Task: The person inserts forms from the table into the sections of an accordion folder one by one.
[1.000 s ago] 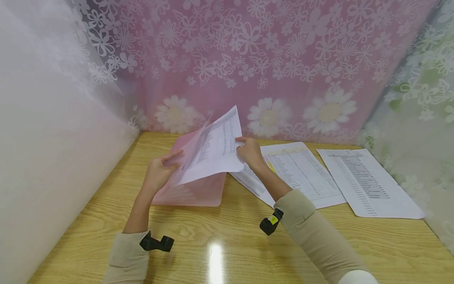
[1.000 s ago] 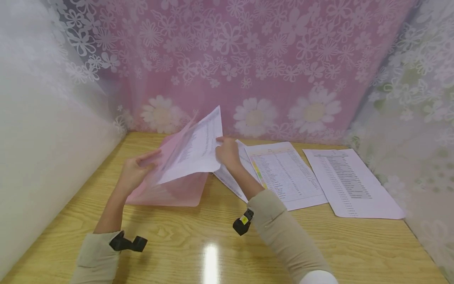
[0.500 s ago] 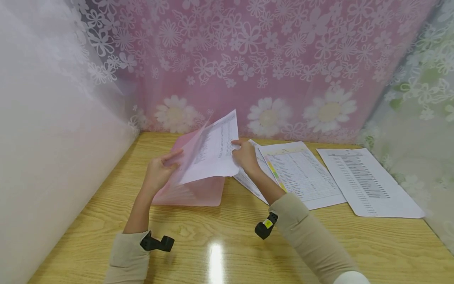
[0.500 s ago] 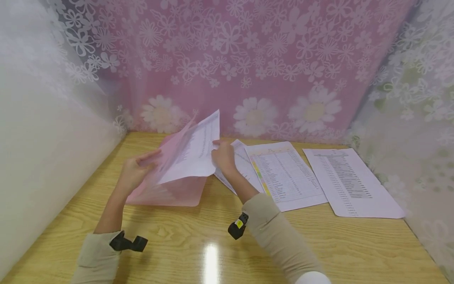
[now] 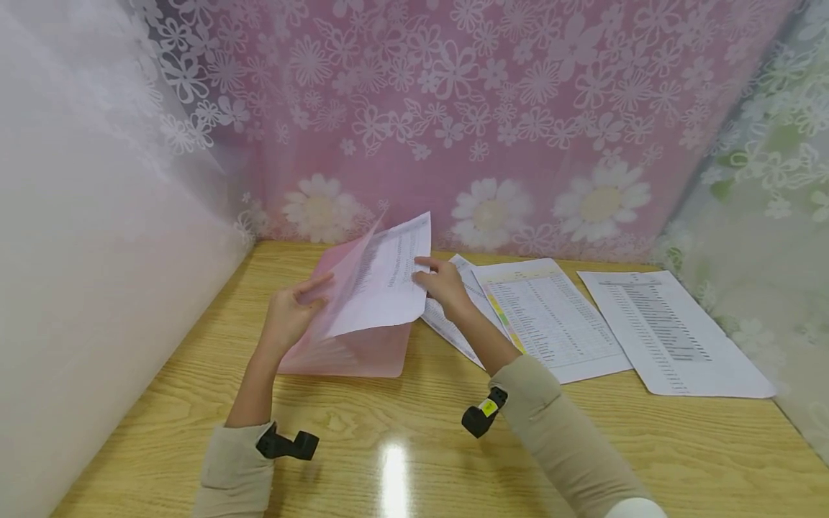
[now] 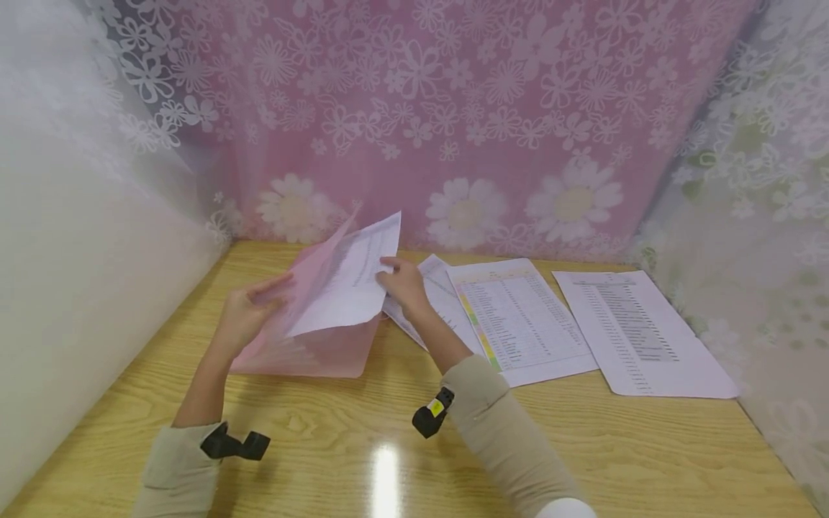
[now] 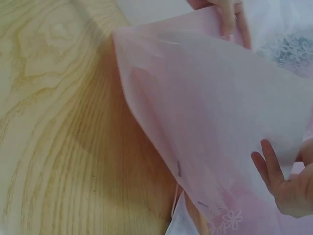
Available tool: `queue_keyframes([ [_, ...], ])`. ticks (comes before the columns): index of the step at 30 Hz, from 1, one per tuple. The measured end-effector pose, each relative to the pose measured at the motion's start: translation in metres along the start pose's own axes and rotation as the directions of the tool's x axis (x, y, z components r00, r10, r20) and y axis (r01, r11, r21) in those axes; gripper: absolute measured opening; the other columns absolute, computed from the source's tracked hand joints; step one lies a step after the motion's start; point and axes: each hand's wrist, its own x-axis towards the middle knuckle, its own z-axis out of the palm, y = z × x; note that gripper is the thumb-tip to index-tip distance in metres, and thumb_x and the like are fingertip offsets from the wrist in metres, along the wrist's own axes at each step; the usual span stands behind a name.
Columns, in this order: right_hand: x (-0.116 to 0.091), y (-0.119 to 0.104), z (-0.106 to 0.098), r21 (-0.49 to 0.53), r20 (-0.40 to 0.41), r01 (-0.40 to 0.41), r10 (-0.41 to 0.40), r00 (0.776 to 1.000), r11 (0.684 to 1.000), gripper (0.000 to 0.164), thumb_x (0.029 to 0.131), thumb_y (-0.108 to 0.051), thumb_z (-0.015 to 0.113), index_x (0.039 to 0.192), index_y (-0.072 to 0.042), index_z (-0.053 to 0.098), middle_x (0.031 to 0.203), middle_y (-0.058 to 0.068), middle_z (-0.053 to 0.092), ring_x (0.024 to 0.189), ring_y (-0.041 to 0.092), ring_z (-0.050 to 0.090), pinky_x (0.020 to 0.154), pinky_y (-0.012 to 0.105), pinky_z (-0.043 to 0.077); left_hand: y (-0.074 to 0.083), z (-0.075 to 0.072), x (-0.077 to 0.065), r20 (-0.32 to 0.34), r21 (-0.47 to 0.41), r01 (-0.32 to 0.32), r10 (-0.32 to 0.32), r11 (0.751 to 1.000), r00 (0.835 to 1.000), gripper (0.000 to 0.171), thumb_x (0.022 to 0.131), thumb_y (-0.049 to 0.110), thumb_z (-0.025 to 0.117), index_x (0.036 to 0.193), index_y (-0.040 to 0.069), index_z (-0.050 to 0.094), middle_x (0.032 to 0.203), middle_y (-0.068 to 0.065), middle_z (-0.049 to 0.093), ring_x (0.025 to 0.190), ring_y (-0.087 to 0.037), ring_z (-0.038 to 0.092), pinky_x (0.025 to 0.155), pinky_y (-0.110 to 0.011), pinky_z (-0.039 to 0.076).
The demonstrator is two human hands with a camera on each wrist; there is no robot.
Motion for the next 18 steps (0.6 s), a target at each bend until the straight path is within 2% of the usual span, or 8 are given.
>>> queue_keyframes([
  [3,-0.002,-0.004,-0.006,0.086,0.092,-0.072,0.064,0.994,0.994,0.044,0.089,-0.006,0.056,0.132,-0.003,0.047,0.119,0.017,0.048,0.091,0.022,0.058,0.075,0.031,0.050,-0.001,0.000,-0.001,-0.009,-0.021,-0.001,0.001,1.000,1.000,0.037,0.082,0.001,0.064,0.119,0.006,0.062,0.118,-0.011,0.059,0.034,0.000,0.020,0.034,-0.019,0.023],
  [6,-0.004,-0.007,-0.010,0.092,0.144,-0.108,0.094,0.985,0.990,0.046,0.089,-0.002,0.055,0.134,-0.002,0.045,0.124,0.018,0.047,0.101,0.029,0.057,0.080,0.035,0.049,-0.001,-0.001,-0.001,-0.019,-0.031,0.005,-0.005,1.000,1.000,0.036,0.083,0.002,0.065,0.119,0.005,0.062,0.119,-0.010,0.059,0.036,-0.002,0.019,0.034,-0.019,0.024],
  [10,-0.005,-0.010,-0.010,0.066,0.152,-0.101,0.090,0.984,0.993,0.047,0.088,0.002,0.055,0.134,-0.002,0.045,0.127,0.020,0.047,0.101,0.030,0.058,0.078,0.032,0.050,0.000,-0.002,-0.002,-0.032,-0.025,0.017,-0.018,1.000,0.999,0.036,0.083,0.002,0.064,0.119,0.005,0.062,0.119,-0.010,0.059,0.036,-0.002,0.020,0.034,-0.018,0.024],
  [15,-0.006,-0.012,-0.004,0.061,0.116,-0.062,0.054,0.992,0.996,0.047,0.087,0.005,0.055,0.133,0.000,0.046,0.137,0.020,0.038,0.099,0.030,0.058,0.076,0.031,0.050,0.000,-0.002,-0.001,-0.037,-0.009,0.011,-0.011,1.000,0.999,0.036,0.083,0.002,0.063,0.119,0.005,0.062,0.120,-0.011,0.058,0.034,-0.001,0.020,0.033,-0.018,0.024],
  [18,-0.005,-0.012,0.001,0.059,0.095,-0.046,0.041,0.995,0.997,0.047,0.085,0.007,0.055,0.131,0.001,0.048,0.130,0.021,0.046,0.096,0.030,0.059,0.074,0.032,0.051,0.000,-0.002,-0.001,-0.038,-0.006,0.003,-0.003,1.000,0.999,0.036,0.084,0.002,0.064,0.119,0.006,0.062,0.119,-0.012,0.058,0.033,-0.001,0.021,0.033,-0.018,0.023],
])
